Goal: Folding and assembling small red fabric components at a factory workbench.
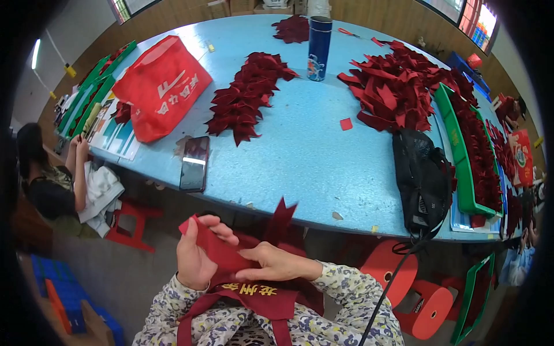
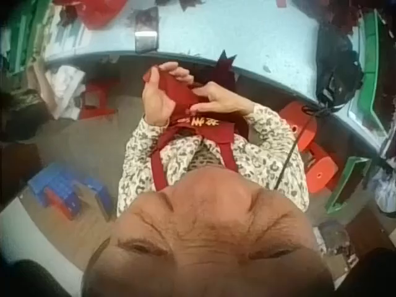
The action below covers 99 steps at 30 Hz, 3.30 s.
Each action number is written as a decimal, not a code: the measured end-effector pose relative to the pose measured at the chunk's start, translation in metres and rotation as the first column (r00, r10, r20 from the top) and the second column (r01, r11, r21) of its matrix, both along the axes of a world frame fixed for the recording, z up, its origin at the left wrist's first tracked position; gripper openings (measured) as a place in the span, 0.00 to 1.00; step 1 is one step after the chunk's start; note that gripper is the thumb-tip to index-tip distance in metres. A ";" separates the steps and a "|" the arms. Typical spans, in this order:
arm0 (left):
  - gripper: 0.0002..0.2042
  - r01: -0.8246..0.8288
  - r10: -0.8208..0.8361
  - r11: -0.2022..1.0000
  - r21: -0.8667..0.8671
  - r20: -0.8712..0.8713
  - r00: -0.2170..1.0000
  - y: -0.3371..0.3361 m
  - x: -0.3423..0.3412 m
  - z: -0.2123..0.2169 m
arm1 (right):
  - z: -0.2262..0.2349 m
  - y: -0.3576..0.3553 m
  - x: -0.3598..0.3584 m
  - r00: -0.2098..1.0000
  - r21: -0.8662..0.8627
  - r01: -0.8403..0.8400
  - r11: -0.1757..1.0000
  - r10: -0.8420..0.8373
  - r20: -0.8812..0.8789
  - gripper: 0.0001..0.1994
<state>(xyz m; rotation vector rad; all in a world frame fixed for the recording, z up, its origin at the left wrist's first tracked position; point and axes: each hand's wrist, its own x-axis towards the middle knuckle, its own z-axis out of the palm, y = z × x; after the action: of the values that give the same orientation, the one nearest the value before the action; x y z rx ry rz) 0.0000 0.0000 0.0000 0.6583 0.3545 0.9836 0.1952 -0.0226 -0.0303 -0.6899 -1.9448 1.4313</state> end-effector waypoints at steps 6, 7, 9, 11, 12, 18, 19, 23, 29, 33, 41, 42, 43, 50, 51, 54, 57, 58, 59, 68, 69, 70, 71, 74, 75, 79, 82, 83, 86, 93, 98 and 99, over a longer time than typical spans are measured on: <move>0.20 -0.235 0.270 0.943 -0.236 0.129 0.954 0.025 -0.039 -0.025 | -0.003 0.005 0.007 0.993 -0.420 -0.057 0.906 0.008 -0.117 0.10; 0.20 -0.235 0.271 0.942 -0.240 0.131 0.954 0.033 -0.049 -0.027 | 0.000 0.010 0.016 0.998 -0.475 -0.051 0.878 0.022 -0.066 0.10; 0.18 -0.402 0.456 0.881 -0.250 0.220 0.863 0.048 -0.074 -0.031 | 0.005 0.011 0.030 1.000 -0.477 -0.015 0.879 0.016 -0.003 0.10; 0.18 -0.411 0.459 0.884 -0.225 0.248 0.853 0.059 -0.102 -0.034 | 0.013 0.009 0.041 0.994 -0.472 0.049 0.880 0.005 0.112 0.09; 0.17 -0.434 0.474 0.879 -0.197 0.268 0.839 0.062 -0.118 -0.037 | 0.016 0.007 0.043 0.994 -0.474 0.052 0.879 0.002 0.114 0.09; 0.17 -0.428 0.461 0.887 -0.171 0.340 0.820 0.065 -0.151 -0.060 | 0.025 0.005 0.064 0.932 -0.392 0.361 0.846 -0.317 0.176 0.10; 0.17 -0.435 0.463 0.886 -0.162 0.340 0.818 0.065 -0.152 -0.064 | 0.024 0.004 0.067 0.930 -0.392 0.367 0.843 -0.322 0.179 0.10; 0.17 -0.448 0.469 0.883 -0.141 0.329 0.820 0.069 -0.155 -0.073 | 0.015 0.006 0.078 0.865 -0.426 0.480 0.767 -0.494 0.086 0.09; 0.17 -0.453 0.468 0.883 -0.122 0.306 0.829 0.077 -0.142 -0.087 | -0.014 0.023 0.091 0.675 -0.312 0.687 0.656 -0.735 -0.060 0.09; 0.17 -0.430 0.446 0.894 -0.122 0.308 0.840 0.088 -0.130 -0.097 | -0.031 0.032 0.102 0.546 -0.323 0.765 0.557 -0.827 -0.133 0.06; 0.16 -0.378 0.381 0.922 -0.077 0.336 0.861 0.095 -0.109 -0.110 | -0.039 0.037 0.125 0.294 -0.409 0.825 0.391 -0.914 -0.281 0.06; 0.16 -0.367 0.371 0.927 -0.078 0.339 0.865 0.095 -0.106 -0.111 | -0.040 0.038 0.126 0.262 -0.420 0.826 0.375 -0.916 -0.303 0.07; 0.16 -0.401 0.405 0.913 -0.078 0.314 0.859 0.096 -0.103 -0.112 | -0.040 0.039 0.128 0.253 -0.418 0.831 0.366 -0.919 -0.302 0.07; 0.17 -0.454 0.481 0.877 -0.157 0.281 0.831 0.089 -0.085 -0.113 | -0.043 0.036 0.154 0.126 -0.417 0.862 0.287 -0.919 -0.373 0.07; 0.17 -0.446 0.470 0.883 -0.148 0.275 0.839 0.086 -0.080 -0.111 | -0.041 0.035 0.158 0.126 -0.417 0.862 0.287 -0.920 -0.372 0.07; 0.17 -0.428 0.448 0.894 -0.133 0.263 0.855 0.080 -0.070 -0.106 | -0.037 0.031 0.165 0.084 -0.418 0.865 0.278 -0.901 -0.425 0.08; 0.17 -0.462 0.475 0.880 -0.110 0.215 0.854 0.077 -0.078 -0.101 | -0.044 0.035 0.152 0.074 -0.454 0.840 0.296 -0.892 -0.445 0.08; 0.17 -0.478 0.490 0.872 -0.106 0.206 0.847 0.079 -0.084 -0.102 | -0.050 0.040 0.142 0.072 -0.474 0.824 0.310 -0.888 -0.455 0.08; 0.18 -0.457 0.461 0.887 -0.072 0.230 0.857 0.082 -0.090 -0.104 | -0.055 0.044 0.134 0.087 -0.486 0.810 0.329 -0.887 -0.454 0.08; 0.17 -0.502 0.524 0.852 -0.148 0.247 0.815 0.064 -0.120 -0.092 | -0.071 0.013 0.118 0.018 -0.378 0.905 0.195 -0.906 -0.424 0.08; 0.18 -0.488 0.508 0.862 -0.139 0.220 0.833 0.062 -0.119 -0.091 | -0.070 0.007 0.119 0.025 -0.374 0.905 0.200 -0.905 -0.424 0.08; 0.18 -0.472 0.490 0.871 -0.134 0.195 0.849 0.059 -0.119 -0.091 | -0.073 0.004 0.119 0.042 -0.379 0.899 0.221 -0.903 -0.427 0.08; 0.18 -0.489 0.505 0.863 -0.129 0.194 0.841 0.056 -0.119 -0.090 | -0.076 0.001 0.121 0.032 -0.379 0.902 0.207 -0.907 -0.421 0.09; 0.18 -0.524 0.534 0.845 -0.102 0.122 0.837 0.049 -0.124 -0.082 | -0.079 -0.004 0.116 0.015 -0.381 0.905 0.187 -0.911 -0.412 0.09; 0.18 -0.533 0.542 0.840 -0.098 0.122 0.831 0.047 -0.125 -0.080 | -0.077 -0.006 0.114 0.009 -0.376 0.909 0.178 -0.912 -0.410 0.09; 0.18 -0.540 0.539 0.841 0.041 0.015 0.842 0.041 -0.126 -0.072 | -0.074 -0.007 0.106 0.004 -0.373 0.912 0.172 -0.913 -0.409 0.09; 0.18 -0.540 0.540 0.841 0.049 0.002 0.842 0.039 -0.127 -0.069 | -0.071 -0.008 0.105 0.015 -0.376 0.907 0.190 -0.907 -0.422 0.09; 0.18 -0.547 0.548 0.835 0.055 0.003 0.837 0.037 -0.127 -0.069 | -0.070 -0.009 0.104 0.013 -0.372 0.909 0.189 -0.904 -0.428 0.09; 0.17 -0.543 0.543 0.840 0.012 0.026 0.839 0.033 -0.130 -0.066 | -0.069 -0.010 0.100 0.018 -0.376 0.903 0.207 -0.893 -0.450 0.08; 0.15 -0.462 0.461 0.886 -0.036 0.166 0.871 0.028 -0.145 -0.085 | -0.066 -0.017 0.100 0.020 -0.369 0.909 0.195 -0.904 -0.428 0.08; 0.16 -0.484 0.490 0.872 -0.073 0.153 0.858 0.023 -0.147 -0.083 | -0.065 -0.020 0.101 0.036 -0.380 0.900 0.216 -0.903 -0.427 0.09; 0.16 -0.491 0.495 0.869 -0.068 0.155 0.855 0.022 -0.147 -0.082 | -0.065 -0.020 0.102 0.034 -0.377 0.902 0.209 -0.907 -0.420 0.09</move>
<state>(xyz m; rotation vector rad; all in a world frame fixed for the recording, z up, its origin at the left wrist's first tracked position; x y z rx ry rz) -0.1466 0.0217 -0.0815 0.4600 0.3957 1.5156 0.2967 -0.0430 -0.0951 -1.0631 -0.5868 0.5936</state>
